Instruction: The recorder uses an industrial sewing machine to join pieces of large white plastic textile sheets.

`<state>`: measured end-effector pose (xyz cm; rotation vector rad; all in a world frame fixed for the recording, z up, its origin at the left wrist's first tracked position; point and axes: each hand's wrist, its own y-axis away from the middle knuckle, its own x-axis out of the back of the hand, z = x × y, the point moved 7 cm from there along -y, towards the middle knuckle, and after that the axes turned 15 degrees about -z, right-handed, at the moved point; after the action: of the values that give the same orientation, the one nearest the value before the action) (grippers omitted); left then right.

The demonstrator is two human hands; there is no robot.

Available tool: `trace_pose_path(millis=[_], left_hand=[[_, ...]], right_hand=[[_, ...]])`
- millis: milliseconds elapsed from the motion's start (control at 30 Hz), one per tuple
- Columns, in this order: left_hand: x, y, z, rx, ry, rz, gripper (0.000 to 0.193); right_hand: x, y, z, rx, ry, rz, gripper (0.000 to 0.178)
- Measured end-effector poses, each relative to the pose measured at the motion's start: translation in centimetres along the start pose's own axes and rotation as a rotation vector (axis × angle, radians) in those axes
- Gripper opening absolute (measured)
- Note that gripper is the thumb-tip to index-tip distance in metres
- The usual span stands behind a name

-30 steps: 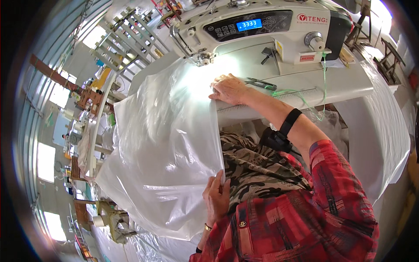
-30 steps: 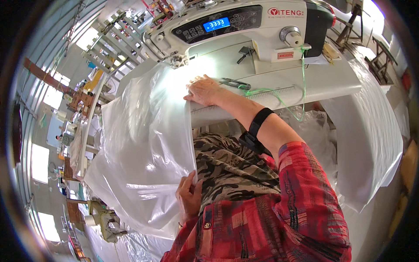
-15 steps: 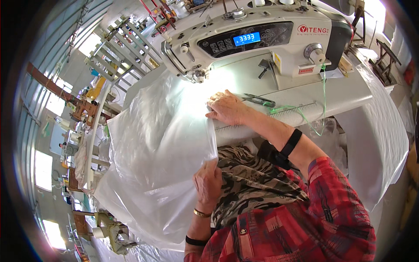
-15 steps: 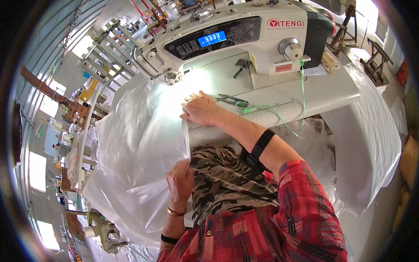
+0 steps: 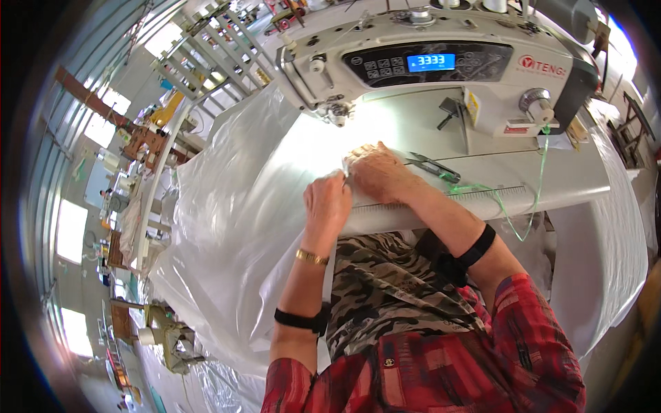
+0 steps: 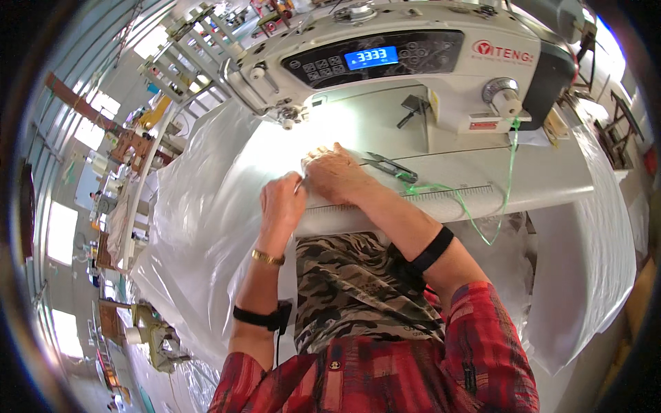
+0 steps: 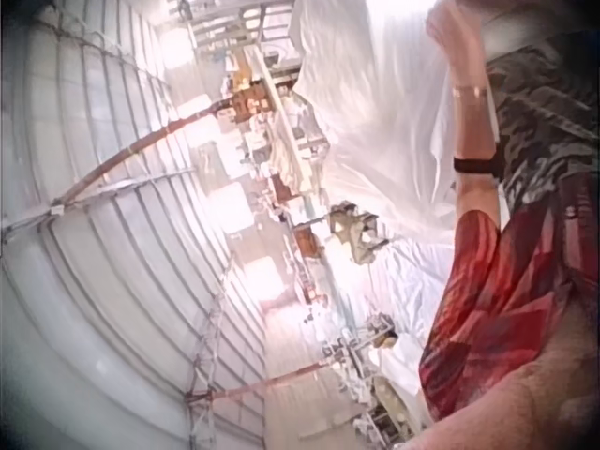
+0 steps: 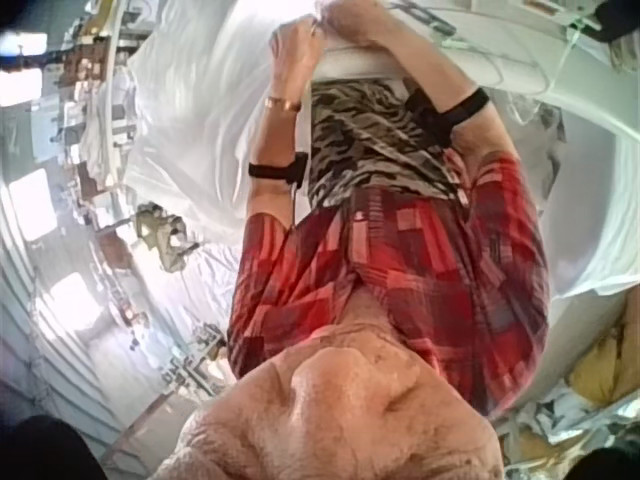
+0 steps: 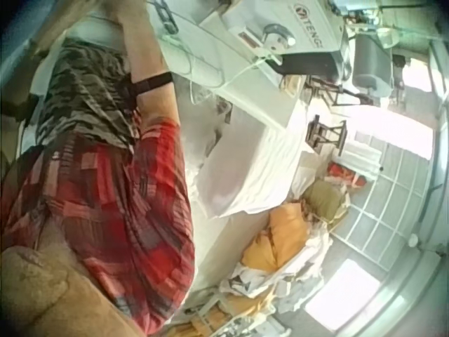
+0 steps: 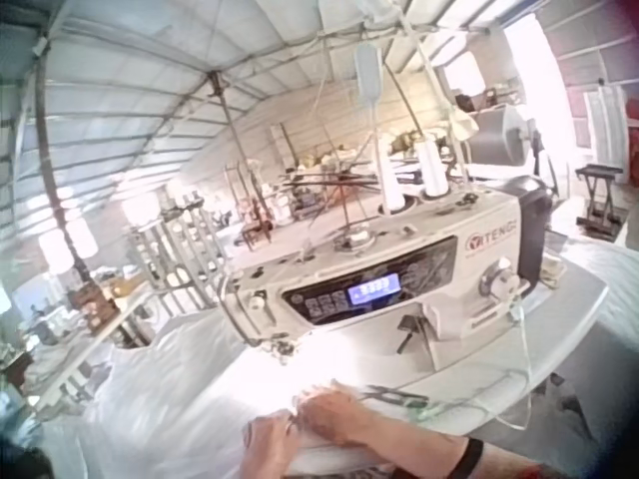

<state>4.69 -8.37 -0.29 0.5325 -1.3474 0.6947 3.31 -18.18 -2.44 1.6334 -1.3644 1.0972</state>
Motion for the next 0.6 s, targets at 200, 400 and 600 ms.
trace_pose_path(millis=[200, 400, 600], left_hand=[[1.7, 0.3, -1.2, -0.111, 0.358, -0.114, 0.028], [5.4, 6.2, -10.3, 0.140, 0.113, 0.097, 0.030], [2.4, 8.0, -15.4, 0.158, 0.187, 0.136, 0.036]], right_hand=[[0.5, 0.4, 0.0, 0.060, 0.012, 0.064, 0.029], [0.2, 0.3, 0.1, 0.035, 0.009, 0.055, 0.042], [0.5, 5.8, -3.8, 0.164, -0.320, 0.501, 0.035]])
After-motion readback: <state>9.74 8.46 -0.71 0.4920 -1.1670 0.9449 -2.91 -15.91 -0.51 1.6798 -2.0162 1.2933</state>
